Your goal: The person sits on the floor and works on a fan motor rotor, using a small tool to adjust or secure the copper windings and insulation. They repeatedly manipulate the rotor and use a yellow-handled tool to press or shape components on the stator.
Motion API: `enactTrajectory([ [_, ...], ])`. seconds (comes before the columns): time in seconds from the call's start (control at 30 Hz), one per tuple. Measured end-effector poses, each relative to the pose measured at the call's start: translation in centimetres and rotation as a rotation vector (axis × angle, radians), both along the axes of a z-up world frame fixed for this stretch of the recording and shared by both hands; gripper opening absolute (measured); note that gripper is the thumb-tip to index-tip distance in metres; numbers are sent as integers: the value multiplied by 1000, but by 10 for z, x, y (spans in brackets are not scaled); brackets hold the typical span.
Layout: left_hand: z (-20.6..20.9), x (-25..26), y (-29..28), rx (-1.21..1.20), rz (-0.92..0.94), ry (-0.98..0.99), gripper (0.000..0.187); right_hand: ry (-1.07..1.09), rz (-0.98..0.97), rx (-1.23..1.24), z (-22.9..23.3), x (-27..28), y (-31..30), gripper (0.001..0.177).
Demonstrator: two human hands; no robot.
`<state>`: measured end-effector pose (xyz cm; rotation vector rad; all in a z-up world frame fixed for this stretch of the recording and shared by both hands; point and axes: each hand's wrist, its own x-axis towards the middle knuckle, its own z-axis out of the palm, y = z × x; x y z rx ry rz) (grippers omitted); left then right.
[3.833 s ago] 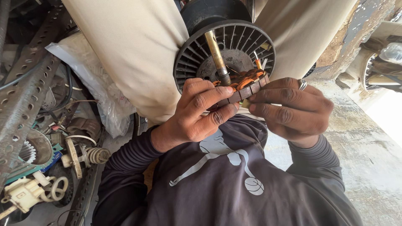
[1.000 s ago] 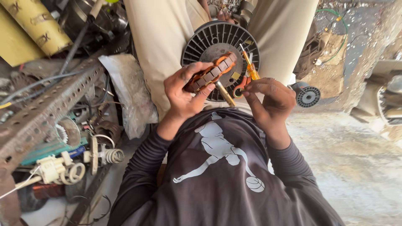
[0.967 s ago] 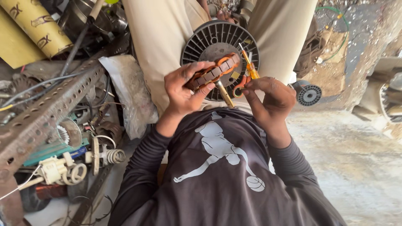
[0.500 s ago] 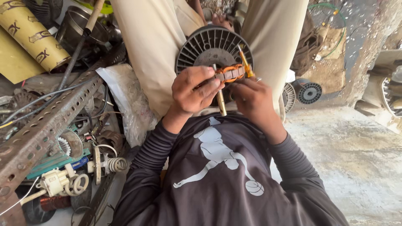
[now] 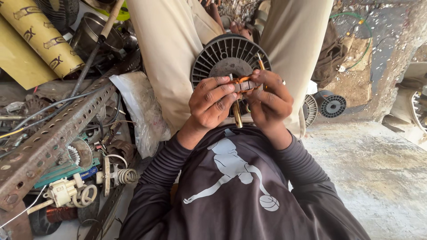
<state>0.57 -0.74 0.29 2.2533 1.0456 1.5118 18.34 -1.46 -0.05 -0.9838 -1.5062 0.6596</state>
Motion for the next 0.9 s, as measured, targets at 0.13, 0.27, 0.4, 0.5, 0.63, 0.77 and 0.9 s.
enactTrajectory([
  [0.13,-1,-3,2,-33,1,43,19,100,-7,-107,-5,-7,-4,15],
  [0.27,-5,-6,4,-8,-14,119,18,54,-17,-56,-7,-10,4,15],
  [0.4,-12,-7,4,72,-48,136,17,-78,-27,114,-7,-10,11,21],
  [0.5,-12,-5,7,106,-40,147,17,-136,-5,130,0,-5,13,22],
  [0.63,-8,-4,5,19,35,89,18,-114,-52,-61,23,14,-6,22],
  [0.77,-5,0,23,0,65,33,18,-319,-68,-442,39,30,-17,20],
  [0.9,-4,4,16,-38,90,30,17,-667,18,-258,13,12,-27,27],
])
